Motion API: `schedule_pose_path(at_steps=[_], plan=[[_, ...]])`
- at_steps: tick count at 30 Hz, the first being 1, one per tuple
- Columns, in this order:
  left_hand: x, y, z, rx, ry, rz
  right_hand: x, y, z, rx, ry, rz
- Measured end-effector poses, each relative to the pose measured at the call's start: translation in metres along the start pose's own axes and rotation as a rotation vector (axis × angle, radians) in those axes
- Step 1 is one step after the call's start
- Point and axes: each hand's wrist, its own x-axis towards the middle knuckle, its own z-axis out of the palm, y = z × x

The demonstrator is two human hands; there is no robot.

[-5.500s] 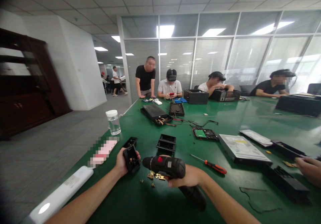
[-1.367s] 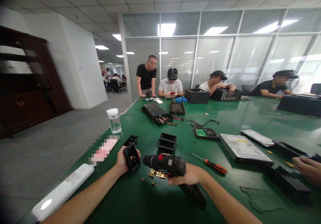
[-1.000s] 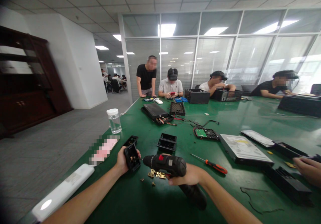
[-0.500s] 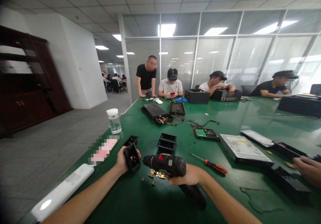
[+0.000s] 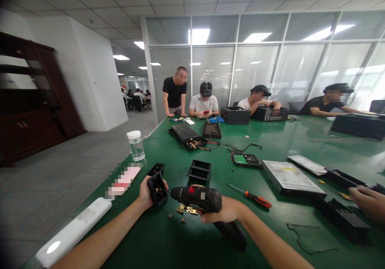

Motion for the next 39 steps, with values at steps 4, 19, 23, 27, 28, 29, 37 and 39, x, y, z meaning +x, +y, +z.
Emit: schedule_pose_path(at_steps=[4, 19, 23, 27, 28, 29, 37, 39], plan=[[0.0002, -0.0006, -0.0011, -0.012, 0.003, -0.004, 0.0001, 0.0013, 0.0000, 0.010, 0.016, 0.000], [0.0029, -0.0021, -0.0052, 0.012, -0.013, 0.004, -0.0005, -0.0007, -0.0003, -0.039, -0.031, 0.019], [0.0033, -0.0023, -0.0069, 0.021, -0.032, 0.006, 0.0001, -0.0011, -0.0004, -0.038, -0.010, 0.035], [0.0032, -0.0022, -0.0072, 0.021, -0.047, 0.001, -0.0006, -0.0048, -0.0002, -0.027, 0.022, 0.044], [0.0032, -0.0022, -0.0072, 0.022, -0.050, 0.008, -0.0008, -0.0057, -0.0002, -0.027, 0.024, 0.045], [0.0032, -0.0022, -0.0073, 0.024, -0.053, 0.016, -0.0010, -0.0063, -0.0003, -0.028, 0.024, 0.046], [0.0032, -0.0032, -0.0079, 0.040, -0.066, 0.041, -0.0016, -0.0001, -0.0006, -0.042, -0.012, 0.041], [0.0036, -0.0034, -0.0081, 0.043, -0.076, 0.046, -0.0014, 0.0015, -0.0001, -0.038, -0.010, 0.031]])
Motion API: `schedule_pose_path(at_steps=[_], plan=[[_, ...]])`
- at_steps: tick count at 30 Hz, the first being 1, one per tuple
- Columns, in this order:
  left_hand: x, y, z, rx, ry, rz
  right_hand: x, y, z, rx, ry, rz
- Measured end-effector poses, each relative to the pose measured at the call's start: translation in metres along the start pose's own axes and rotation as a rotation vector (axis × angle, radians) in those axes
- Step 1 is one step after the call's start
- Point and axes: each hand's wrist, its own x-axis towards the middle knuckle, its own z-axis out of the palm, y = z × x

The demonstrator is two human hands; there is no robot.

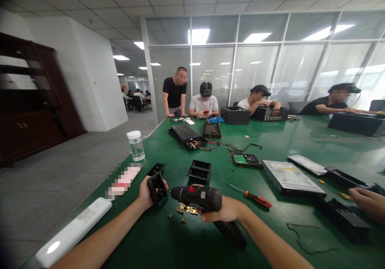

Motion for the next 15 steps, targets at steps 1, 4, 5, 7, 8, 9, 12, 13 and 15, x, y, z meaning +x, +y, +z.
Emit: schedule_pose_path(at_steps=[1, 4, 5, 7, 8, 9, 12, 13, 15], plan=[[0.0002, 0.0000, 0.0000, 0.000, -0.003, 0.001, 0.0001, 0.0006, 0.0003, 0.003, 0.000, -0.006], [0.0008, 0.0003, 0.0004, -0.004, 0.003, -0.001, 0.0003, 0.0022, 0.0012, 0.008, 0.001, -0.012], [0.0009, 0.0005, 0.0008, -0.005, 0.008, -0.005, 0.0003, 0.0029, 0.0013, 0.009, 0.006, -0.010], [0.0008, 0.0009, 0.0015, -0.007, 0.020, -0.016, 0.0003, 0.0039, 0.0011, 0.012, 0.010, -0.008], [0.0006, 0.0011, 0.0019, -0.009, 0.023, -0.018, 0.0003, 0.0042, 0.0009, 0.013, 0.009, -0.009], [0.0005, 0.0012, 0.0021, -0.010, 0.024, -0.017, 0.0003, 0.0041, 0.0006, 0.015, 0.006, -0.013], [-0.0003, 0.0015, 0.0027, -0.016, 0.028, -0.017, 0.0000, 0.0027, -0.0002, 0.017, 0.000, -0.020], [-0.0006, 0.0017, 0.0029, -0.019, 0.033, -0.023, 0.0000, 0.0020, -0.0003, 0.017, 0.002, -0.020], [-0.0010, 0.0019, 0.0033, -0.023, 0.046, -0.035, -0.0001, 0.0009, -0.0004, 0.019, 0.004, -0.015]])
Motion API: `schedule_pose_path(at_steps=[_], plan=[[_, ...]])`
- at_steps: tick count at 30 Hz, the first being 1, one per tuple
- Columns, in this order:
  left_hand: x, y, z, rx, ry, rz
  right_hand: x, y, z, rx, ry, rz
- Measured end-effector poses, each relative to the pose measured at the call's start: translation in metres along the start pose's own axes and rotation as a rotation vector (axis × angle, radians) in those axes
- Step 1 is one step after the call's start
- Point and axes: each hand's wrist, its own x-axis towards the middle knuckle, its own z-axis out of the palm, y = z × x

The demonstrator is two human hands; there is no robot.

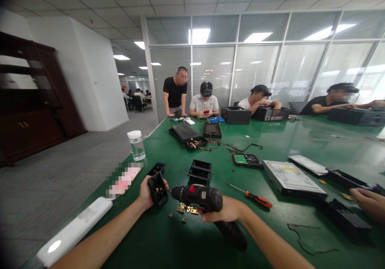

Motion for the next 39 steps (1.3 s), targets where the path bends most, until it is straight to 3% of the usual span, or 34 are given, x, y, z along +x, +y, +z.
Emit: schedule_pose_path(at_steps=[19, 39], plan=[[-0.0013, 0.0011, 0.0032, -0.020, 0.023, -0.009, 0.0012, 0.0006, 0.0000, 0.021, -0.001, -0.012], [-0.0015, 0.0010, 0.0018, 0.002, -0.038, 0.015, 0.0011, -0.0024, 0.0018, -0.011, 0.030, 0.009]])
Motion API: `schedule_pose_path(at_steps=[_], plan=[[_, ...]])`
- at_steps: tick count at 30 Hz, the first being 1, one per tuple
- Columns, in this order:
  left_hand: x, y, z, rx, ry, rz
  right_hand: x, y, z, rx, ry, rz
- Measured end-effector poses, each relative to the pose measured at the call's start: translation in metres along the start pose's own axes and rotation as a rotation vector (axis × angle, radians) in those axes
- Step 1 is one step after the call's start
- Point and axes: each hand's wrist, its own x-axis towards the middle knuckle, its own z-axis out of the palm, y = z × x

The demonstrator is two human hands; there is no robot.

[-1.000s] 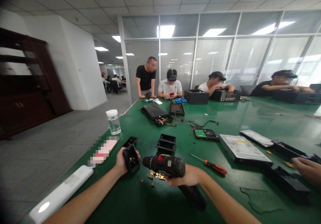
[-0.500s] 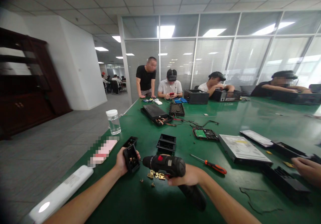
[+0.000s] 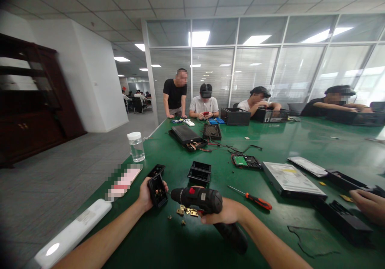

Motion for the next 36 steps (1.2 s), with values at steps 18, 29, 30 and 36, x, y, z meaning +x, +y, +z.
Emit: schedule_pose_path(at_steps=[18, 29, 30, 36], plan=[[0.0023, -0.0019, -0.0038, 0.031, -0.012, 0.006, -0.0001, -0.0032, -0.0019, -0.009, -0.017, -0.012], [-0.0006, -0.0002, 0.0026, -0.030, 0.059, -0.015, -0.0011, -0.0009, -0.0015, -0.024, -0.027, 0.030], [-0.0007, 0.0002, 0.0027, -0.031, 0.056, -0.020, -0.0007, -0.0016, -0.0018, -0.024, -0.029, 0.027], [-0.0003, 0.0002, 0.0012, -0.016, 0.026, -0.014, -0.0007, -0.0014, -0.0023, -0.021, -0.039, 0.035]])
